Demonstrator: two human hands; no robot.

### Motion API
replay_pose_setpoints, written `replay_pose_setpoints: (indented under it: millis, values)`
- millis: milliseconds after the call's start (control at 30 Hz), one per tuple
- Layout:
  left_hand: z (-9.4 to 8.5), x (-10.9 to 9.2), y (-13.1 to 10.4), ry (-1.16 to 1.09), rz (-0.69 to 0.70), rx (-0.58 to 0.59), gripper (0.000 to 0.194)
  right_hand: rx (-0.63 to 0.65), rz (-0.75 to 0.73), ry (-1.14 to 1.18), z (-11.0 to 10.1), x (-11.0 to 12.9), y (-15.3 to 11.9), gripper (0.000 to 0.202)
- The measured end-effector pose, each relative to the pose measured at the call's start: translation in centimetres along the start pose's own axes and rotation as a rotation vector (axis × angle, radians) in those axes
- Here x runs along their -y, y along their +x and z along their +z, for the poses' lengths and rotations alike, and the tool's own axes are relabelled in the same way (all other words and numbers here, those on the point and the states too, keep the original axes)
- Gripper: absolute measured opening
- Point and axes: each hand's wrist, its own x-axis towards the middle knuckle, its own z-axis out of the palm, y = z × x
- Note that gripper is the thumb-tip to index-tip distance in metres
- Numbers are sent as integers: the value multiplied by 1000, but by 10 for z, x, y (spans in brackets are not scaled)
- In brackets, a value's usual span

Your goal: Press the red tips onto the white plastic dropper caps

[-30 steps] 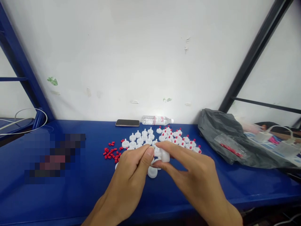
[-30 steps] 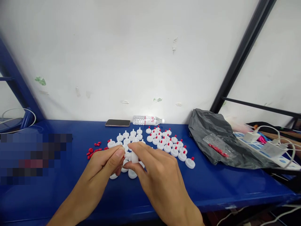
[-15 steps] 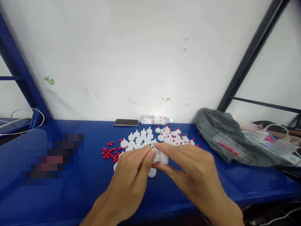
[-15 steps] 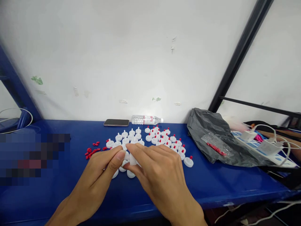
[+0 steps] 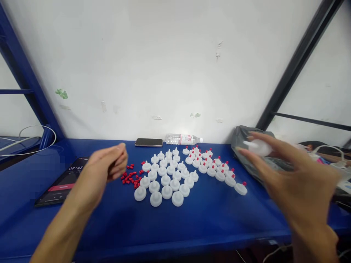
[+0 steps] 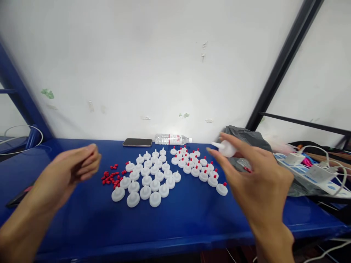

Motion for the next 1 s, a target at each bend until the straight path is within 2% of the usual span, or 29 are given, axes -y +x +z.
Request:
replay_pose_setpoints:
  millis: [67,100,133,200,267,400,467,667,800,1000]
  values:
    - [-25,3,8,333,26,-84,50,24,103,97,-6,-2,5,33]
    - [-32,6,10,523,26,-91,48,31,131,161,-7,0,7,28]
    - [-36,10,12,684,7,-75,47,30,152,214,-8,1,7,23]
    - [-36,18,13,888,-12,29,39,78,164,266,-7,2,6,18]
    - [-31,28,15,976,-5,125,33,252,130,262,-3,-2,3,19]
    - [-23,44,19,1085,39,207,32,774,-32,242,13,-16,-6,18]
    - [-23,49,20,1107,58,223,31,884,-98,276,21,-19,-10,17]
    - [-20,50,18,1122,108,264,28,868,-174,319,41,-17,-17,16]
    - [-20,51,20,1145,137,263,27,926,-202,297,44,-20,-21,15]
    - [-21,48,24,1162,172,241,32,1073,-90,214,44,-10,-21,11]
